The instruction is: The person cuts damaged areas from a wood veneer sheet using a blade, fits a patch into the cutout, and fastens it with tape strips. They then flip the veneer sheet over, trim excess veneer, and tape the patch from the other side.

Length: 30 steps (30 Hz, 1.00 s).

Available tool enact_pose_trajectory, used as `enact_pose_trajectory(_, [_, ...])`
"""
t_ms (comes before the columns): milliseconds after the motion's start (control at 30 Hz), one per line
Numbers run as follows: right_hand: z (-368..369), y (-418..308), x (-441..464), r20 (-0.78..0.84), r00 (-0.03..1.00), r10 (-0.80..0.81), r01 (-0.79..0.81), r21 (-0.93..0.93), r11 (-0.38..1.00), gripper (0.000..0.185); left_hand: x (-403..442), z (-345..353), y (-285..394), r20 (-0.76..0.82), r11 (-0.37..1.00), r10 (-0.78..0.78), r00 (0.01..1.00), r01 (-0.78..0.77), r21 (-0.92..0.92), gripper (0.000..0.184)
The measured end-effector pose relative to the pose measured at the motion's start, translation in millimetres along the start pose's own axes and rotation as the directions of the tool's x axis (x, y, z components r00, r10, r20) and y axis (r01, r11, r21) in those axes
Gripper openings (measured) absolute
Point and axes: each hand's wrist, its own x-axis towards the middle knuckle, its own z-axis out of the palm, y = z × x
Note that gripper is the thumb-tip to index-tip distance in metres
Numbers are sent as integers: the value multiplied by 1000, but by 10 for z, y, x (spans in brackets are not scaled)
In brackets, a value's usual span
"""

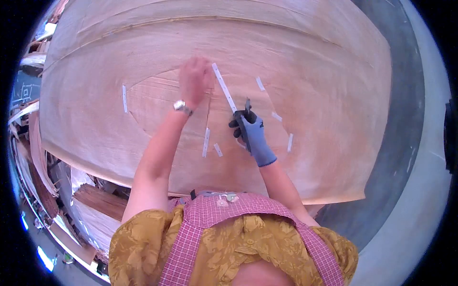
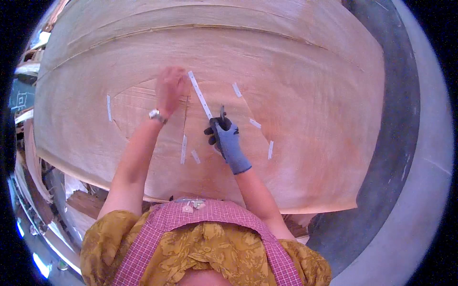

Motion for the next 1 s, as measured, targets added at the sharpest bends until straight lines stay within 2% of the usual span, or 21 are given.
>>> enact_pose_trajectory(33, [10,-24,-18,-2,1000,15,-15,10,1000,19,-100,-51,40,15,995,87,996,-87,-39,27])
enact_pose_trajectory(133, [32,-86,-60,-28,999,19,-20,-38,999,19,-354,-177,282,222,969,190,956,-219,111,34])
enact_pose_trajectory(167, [31,-95,-60,-38,999,13,-16,-69,997,19,-411,-133,262,221,955,212,952,-249,158,36])
enact_pose_trajectory(200, [-40,-45,3,-51,975,-215,179,-384,906,20,-420,-111,256,226,952,206,952,-248,180,36])
enact_pose_trajectory(233, [-162,23,99,11,906,-424,327,-655,681,21,-429,-84,257,232,948,198,952,-246,201,35])
enact_pose_trajectory(267, [-300,86,164,139,802,-581,404,-842,357,21,-462,-64,266,239,944,190,952,-244,220,35])
enact_pose_trajectory(367, [-255,-581,18,127,779,-614,122,-991,-50,22,-509,28,200,208,918,243,948,-293,266,35])
enact_pose_trajectory(400, [-302,-644,40,99,801,-590,263,-944,199,22,-459,-9,202,234,944,226,946,-271,186,35])
enact_pose_trajectory(467, [-359,-734,100,91,852,-515,450,-630,633,24,-388,-99,149,287,979,184,940,-201,28,35])
enact_pose_trajectory(500, [-237,-999,-25,86,956,-279,278,-563,778,25,-375,-160,73,205,995,98,974,-95,-26,35])
enact_pose_trajectory(567, [-73,-1163,-105,170,966,-193,251,-463,850,26,-369,-291,-92,53,984,-86,995,93,-154,37])
enact_pose_trajectory(600, [26,-1201,-139,212,965,-153,230,-410,883,27,-411,-372,-78,-2,969,-197,980,195,-154,37])
enact_pose_trajectory(667, [238,-1241,-164,263,962,-77,189,-432,882,27,-568,-562,15,-107,905,-409,906,388,-172,38])
enact_pose_trajectory(767, [357,-1150,-53,319,947,45,119,-477,871,29,-808,-564,213,-177,966,-257,950,252,-48,39])
enact_pose_trajectory(867, [259,-1025,58,372,921,118,59,-431,900,30,-903,-556,453,-91,946,-323,942,318,-66,41])
enact_pose_trajectory(1000, [335,-1113,-30,454,876,161,76,-460,885,30,-1092,-448,457,-158,913,-399,903,376,-158,44])
